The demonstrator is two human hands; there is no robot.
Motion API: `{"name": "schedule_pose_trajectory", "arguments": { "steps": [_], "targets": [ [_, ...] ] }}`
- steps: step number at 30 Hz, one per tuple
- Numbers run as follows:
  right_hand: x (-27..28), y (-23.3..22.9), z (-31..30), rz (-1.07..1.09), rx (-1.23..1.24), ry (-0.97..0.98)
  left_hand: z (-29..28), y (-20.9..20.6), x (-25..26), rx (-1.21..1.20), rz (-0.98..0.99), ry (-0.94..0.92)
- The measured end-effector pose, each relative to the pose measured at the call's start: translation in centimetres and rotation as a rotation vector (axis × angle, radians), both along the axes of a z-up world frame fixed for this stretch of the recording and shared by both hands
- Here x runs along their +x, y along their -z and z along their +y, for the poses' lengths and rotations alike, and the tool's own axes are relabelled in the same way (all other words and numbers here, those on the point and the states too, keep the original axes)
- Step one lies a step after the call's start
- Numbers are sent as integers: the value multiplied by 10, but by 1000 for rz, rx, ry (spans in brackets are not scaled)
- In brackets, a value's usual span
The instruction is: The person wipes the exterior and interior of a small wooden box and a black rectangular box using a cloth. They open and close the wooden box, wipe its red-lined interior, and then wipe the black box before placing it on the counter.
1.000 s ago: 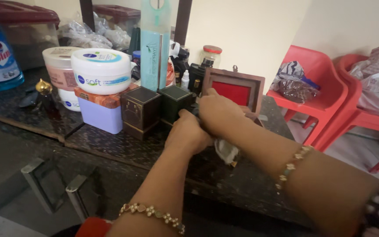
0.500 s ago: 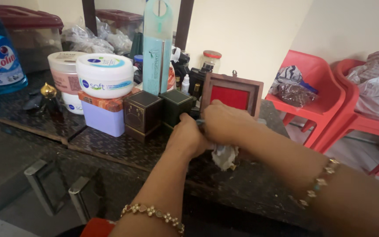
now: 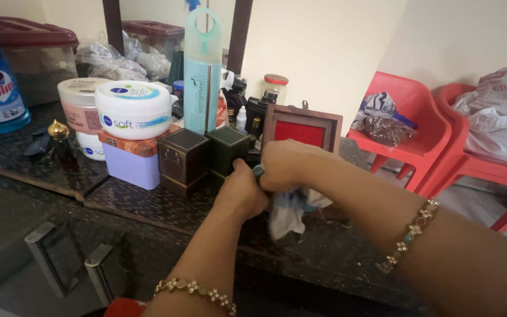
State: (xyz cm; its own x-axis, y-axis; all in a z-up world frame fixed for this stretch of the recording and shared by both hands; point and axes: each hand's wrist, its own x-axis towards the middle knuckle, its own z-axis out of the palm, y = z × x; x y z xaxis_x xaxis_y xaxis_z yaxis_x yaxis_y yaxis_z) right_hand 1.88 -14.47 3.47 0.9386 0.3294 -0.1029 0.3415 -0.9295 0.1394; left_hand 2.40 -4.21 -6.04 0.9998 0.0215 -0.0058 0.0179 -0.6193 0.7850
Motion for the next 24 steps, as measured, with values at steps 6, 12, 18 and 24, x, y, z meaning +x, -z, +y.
{"name": "schedule_pose_trajectory", "arguments": {
  "steps": [6, 12, 18, 24],
  "targets": [
    [-12, -1, 8, -47, 75, 161, 0, 3, 2, -54, -46, -10],
    [-39, 32, -22, -142, 22, -70, 4, 3, -2, -26, -19, -5],
    [-67, 49, -21, -210, 154, 86, 6, 8, -3, -89, -76, 32],
    [-51, 43, -6, -209, 111, 86, 9, 21, 11, -55, -217, 131]
  ]
}}
